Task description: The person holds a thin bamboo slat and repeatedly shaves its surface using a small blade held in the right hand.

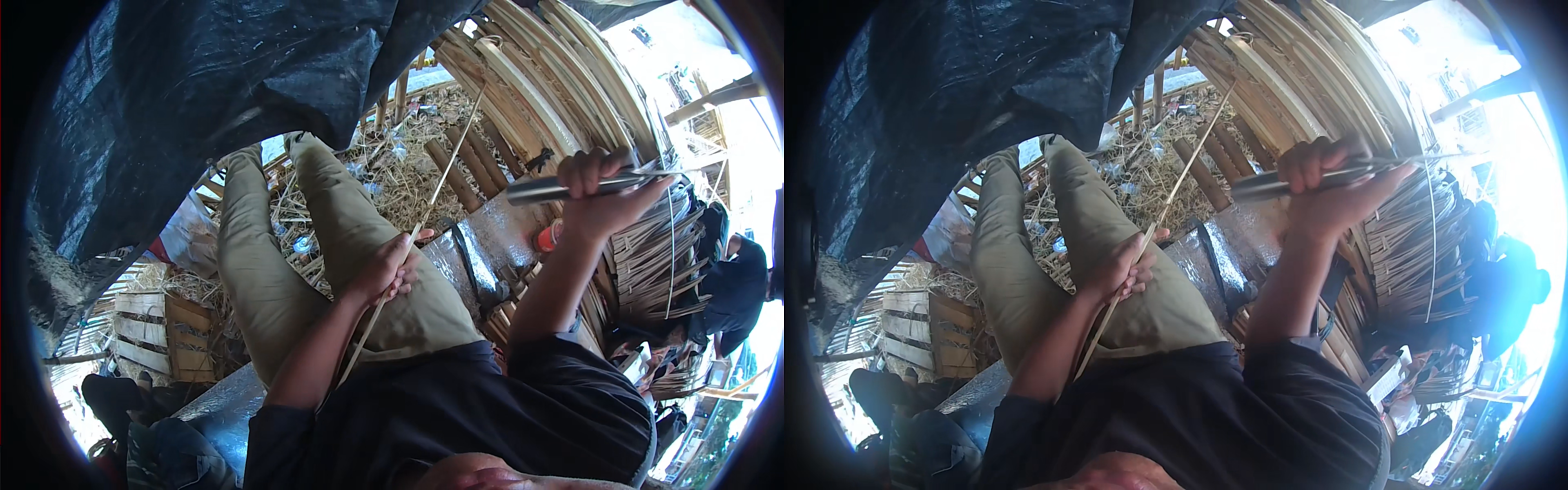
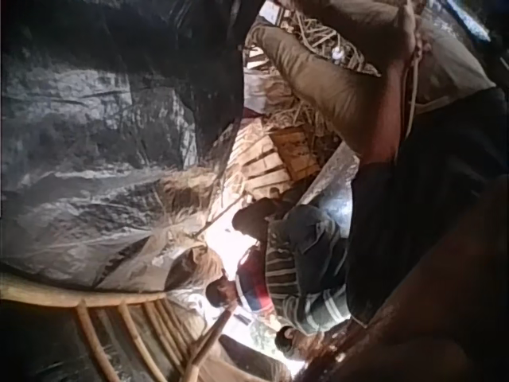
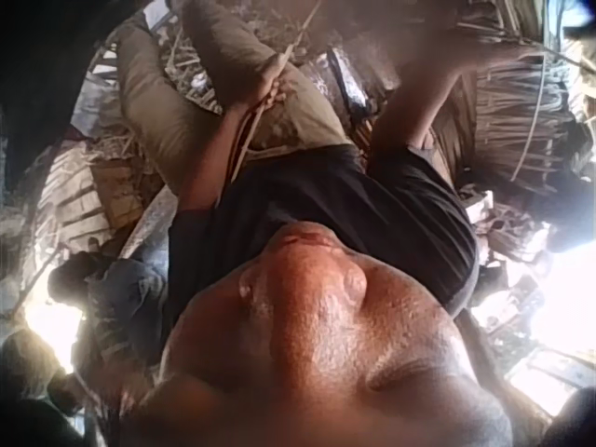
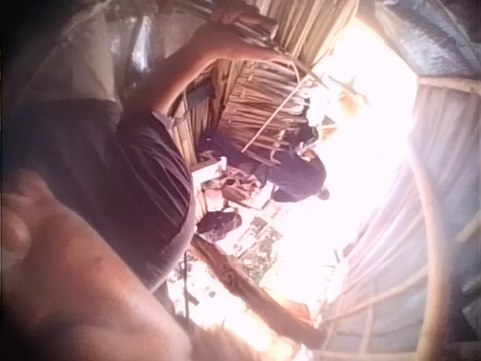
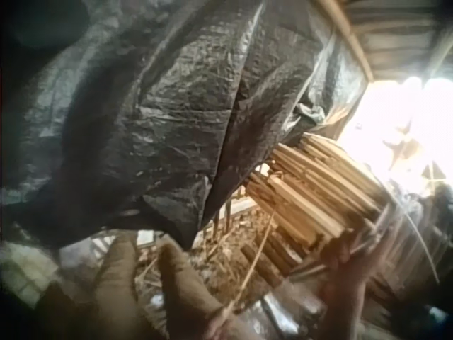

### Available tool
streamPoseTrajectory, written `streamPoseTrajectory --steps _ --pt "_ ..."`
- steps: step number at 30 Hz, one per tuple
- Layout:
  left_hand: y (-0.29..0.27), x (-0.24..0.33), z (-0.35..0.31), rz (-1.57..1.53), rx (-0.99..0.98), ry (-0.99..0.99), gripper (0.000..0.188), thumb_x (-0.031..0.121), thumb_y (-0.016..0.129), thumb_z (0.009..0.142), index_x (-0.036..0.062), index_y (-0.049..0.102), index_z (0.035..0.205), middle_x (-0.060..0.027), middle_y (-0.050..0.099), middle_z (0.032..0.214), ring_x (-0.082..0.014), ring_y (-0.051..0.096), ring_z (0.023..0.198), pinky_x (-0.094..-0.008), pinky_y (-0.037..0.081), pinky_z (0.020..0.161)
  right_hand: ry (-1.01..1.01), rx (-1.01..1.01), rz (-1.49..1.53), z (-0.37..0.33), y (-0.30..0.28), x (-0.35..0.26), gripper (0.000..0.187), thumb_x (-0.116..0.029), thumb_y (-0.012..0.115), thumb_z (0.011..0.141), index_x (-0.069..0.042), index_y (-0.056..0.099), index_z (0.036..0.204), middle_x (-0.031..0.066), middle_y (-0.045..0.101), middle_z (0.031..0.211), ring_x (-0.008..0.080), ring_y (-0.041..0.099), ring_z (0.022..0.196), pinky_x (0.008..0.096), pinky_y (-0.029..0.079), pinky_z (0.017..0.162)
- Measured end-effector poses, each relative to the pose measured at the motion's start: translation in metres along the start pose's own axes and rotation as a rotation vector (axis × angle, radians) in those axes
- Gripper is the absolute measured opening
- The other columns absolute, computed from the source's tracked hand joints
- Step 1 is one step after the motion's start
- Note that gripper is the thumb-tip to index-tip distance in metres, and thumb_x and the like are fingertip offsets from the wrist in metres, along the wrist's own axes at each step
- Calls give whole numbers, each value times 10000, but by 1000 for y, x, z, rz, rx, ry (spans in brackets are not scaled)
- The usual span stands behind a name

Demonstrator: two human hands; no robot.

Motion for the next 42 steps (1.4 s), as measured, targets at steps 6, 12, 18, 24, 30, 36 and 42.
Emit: streamPoseTrajectory --steps 6,12,18,24,30,36,42 --pt "3 1 -3 -26 -56 -15 467 435 354 1045 87 431 1347 55 311 609 -36 296 432 -192 309 388 729 225 -814 -17 -46 168 744 -717 468 895 -2 648 796 42 536 580 157 551 484 323 446 437" --pt "-11 -13 10 -147 -113 26 330 275 450 1037 55 507 1277 -4 506 741 -78 493 548 -221 398 431 1004 -8 -536 -74 -51 194 331 -355 605 947 -34 599 865 38 545 649 145 533 505 295 434 444" --pt "-21 -10 12 -140 -80 -46 374 231 491 1023 50 502 1350 -103 659 1056 -111 640 831 -220 456 528 742 -92 -296 -55 -36 151 176 -141 618 911 -17 570 1026 51 578 748 131 569 563 281 462 492" --pt "-6 -5 11 -101 -29 -121 362 221 548 1000 31 533 1307 -107 674 1057 -130 670 834 -230 499 559 576 -188 -828 -49 -79 161 210 -227 681 892 -32 605 903 14 572 633 83 527 488 260 407 434" --pt "-7 -8 8 24 -78 -65 378 219 634 953 25 535 1263 -103 680 992 -167 691 899 -321 601 654 807 77 -736 -68 -76 192 352 -331 804 801 -30 622 788 10 580 610 85 527 445 256 391 390" --pt "-1 3 2 266 -147 -30 397 366 587 974 -1 556 1122 -137 680 913 -218 705 817 -365 606 693 748 90 -572 -77 -70 212 244 -152 811 766 -15 614 814 33 610 657 93 539 446 254 408 381" --pt "-15 11 18 152 17 -184 763 685 207 969 13 530 1132 -165 676 863 -275 700 753 -390 593 659 743 48 -472 -80 -25 189 204 -118 780 807 -30 597 825 30 621 666 91 542 455 247 411 387"
Point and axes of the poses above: each hand's wrist, its own z-axis towards the middle knuckle, its own y-axis out of the palm, x = y × z, the point moved 5 cm from there along z, towards the middle knuckle
